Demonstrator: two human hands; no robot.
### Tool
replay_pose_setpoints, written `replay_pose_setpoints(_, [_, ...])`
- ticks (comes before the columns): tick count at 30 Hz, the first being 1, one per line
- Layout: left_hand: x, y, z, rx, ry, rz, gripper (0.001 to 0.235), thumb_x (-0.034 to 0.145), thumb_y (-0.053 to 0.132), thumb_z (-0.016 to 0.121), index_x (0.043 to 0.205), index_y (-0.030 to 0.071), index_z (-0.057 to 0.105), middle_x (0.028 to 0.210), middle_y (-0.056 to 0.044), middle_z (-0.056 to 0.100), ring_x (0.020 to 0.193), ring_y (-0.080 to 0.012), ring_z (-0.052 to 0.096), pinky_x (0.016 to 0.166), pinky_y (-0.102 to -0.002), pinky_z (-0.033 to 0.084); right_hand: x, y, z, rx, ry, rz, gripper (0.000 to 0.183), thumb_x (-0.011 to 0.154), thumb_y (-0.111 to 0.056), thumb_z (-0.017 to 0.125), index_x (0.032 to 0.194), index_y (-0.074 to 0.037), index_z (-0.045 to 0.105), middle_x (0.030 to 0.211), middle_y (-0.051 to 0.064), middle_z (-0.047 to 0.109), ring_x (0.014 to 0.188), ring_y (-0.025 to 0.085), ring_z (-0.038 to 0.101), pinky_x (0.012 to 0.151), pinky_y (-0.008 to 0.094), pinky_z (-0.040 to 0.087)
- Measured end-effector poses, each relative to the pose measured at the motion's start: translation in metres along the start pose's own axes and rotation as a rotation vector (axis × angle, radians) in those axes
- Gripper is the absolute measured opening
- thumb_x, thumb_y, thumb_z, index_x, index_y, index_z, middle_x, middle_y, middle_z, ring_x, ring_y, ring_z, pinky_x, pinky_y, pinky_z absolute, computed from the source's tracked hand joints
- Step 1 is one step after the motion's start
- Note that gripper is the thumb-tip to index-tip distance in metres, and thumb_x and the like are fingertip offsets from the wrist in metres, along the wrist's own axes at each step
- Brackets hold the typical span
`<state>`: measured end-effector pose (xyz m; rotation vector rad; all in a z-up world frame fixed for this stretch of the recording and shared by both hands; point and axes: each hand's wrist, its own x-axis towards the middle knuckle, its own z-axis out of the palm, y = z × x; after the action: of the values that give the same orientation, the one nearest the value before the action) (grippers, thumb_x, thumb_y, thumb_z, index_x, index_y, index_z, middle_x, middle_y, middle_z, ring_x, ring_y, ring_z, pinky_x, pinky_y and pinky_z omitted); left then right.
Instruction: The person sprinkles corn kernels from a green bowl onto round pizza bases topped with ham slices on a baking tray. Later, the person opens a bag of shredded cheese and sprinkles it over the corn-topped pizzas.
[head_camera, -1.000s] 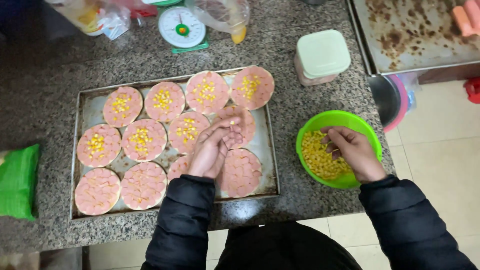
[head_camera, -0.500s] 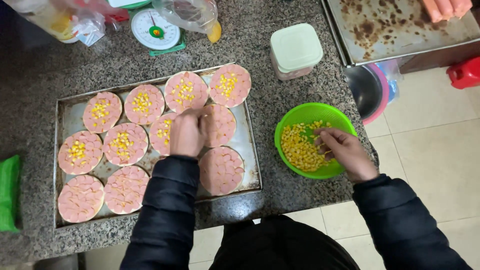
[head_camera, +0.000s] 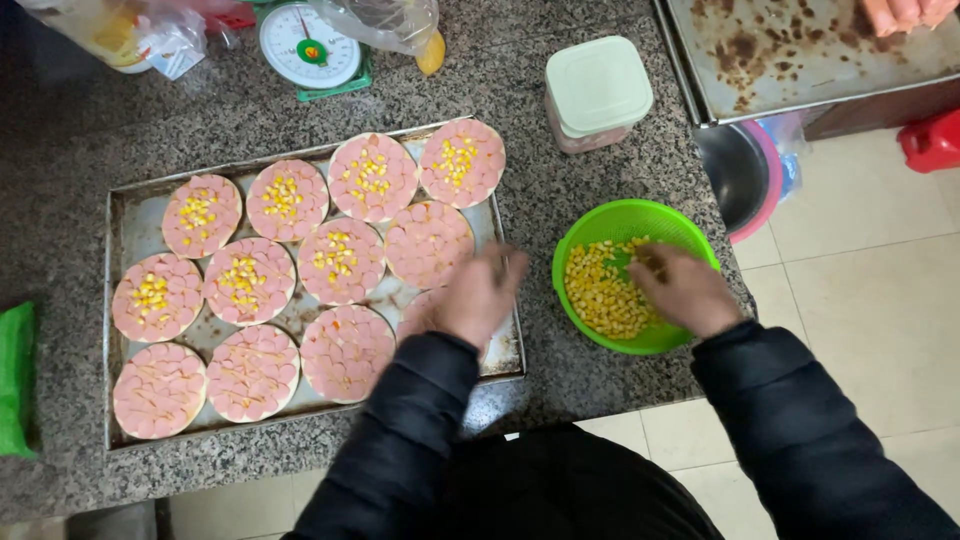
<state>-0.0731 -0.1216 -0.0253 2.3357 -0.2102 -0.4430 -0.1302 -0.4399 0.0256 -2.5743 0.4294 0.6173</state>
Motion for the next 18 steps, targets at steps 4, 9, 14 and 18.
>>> replay_pose_setpoints(4, [-0.011,0.029,0.046,-0.001,-0.243,-0.07,0.086,0.105,0.077,0.049,0.161,0.013,0.062,0.137,-0.025,0.08,0.135,-0.0489,0.072,0.112,-0.064,0.057,-0.019,-0.038,0.011,-0.245,-0.148,0.014,0.075,0.113,-0.074,0.044,0.157,-0.018,0.067,0.142,0.016,0.08,0.131,0.039,0.079,0.11,0.056,0.062])
replay_pose_setpoints(9, [0.01,-0.002,0.109,-0.315,-0.286,-0.117,0.046,0.113,0.05,0.052,0.126,0.008,0.065,0.095,-0.021,0.084,0.105,-0.0491,0.082,0.093,-0.065,0.062,-0.002,-0.043,0.079,-0.258,-0.021,-0.088,0.062,0.118,-0.064,0.046,0.141,-0.008,0.056,0.13,0.025,0.067,0.104,0.05,0.083,0.083,0.06,0.069])
replay_pose_setpoints(14, [0.008,-0.008,0.097,-0.425,-0.301,-0.092,0.038,0.118,0.037,0.045,0.129,0.004,0.061,0.085,-0.021,0.08,0.081,-0.0423,0.082,0.086,-0.058,0.066,-0.018,-0.077,0.072,-0.108,-0.039,-0.17,0.027,0.121,-0.025,0.048,0.136,-0.002,0.054,0.118,0.023,0.07,0.098,0.045,0.083,0.082,0.059,0.068])
replay_pose_setpoints(18, [0.004,0.0,0.088,-0.521,-0.317,-0.058,0.046,0.12,0.037,0.045,0.139,-0.001,0.063,0.08,-0.017,0.082,0.07,-0.0362,0.083,0.091,-0.06,0.066,-0.017,-0.078,0.06,-0.141,-0.002,-0.132,0.045,0.12,-0.046,0.047,0.129,-0.007,0.066,0.107,0.026,0.083,0.107,0.049,0.083,0.088,0.062,0.066])
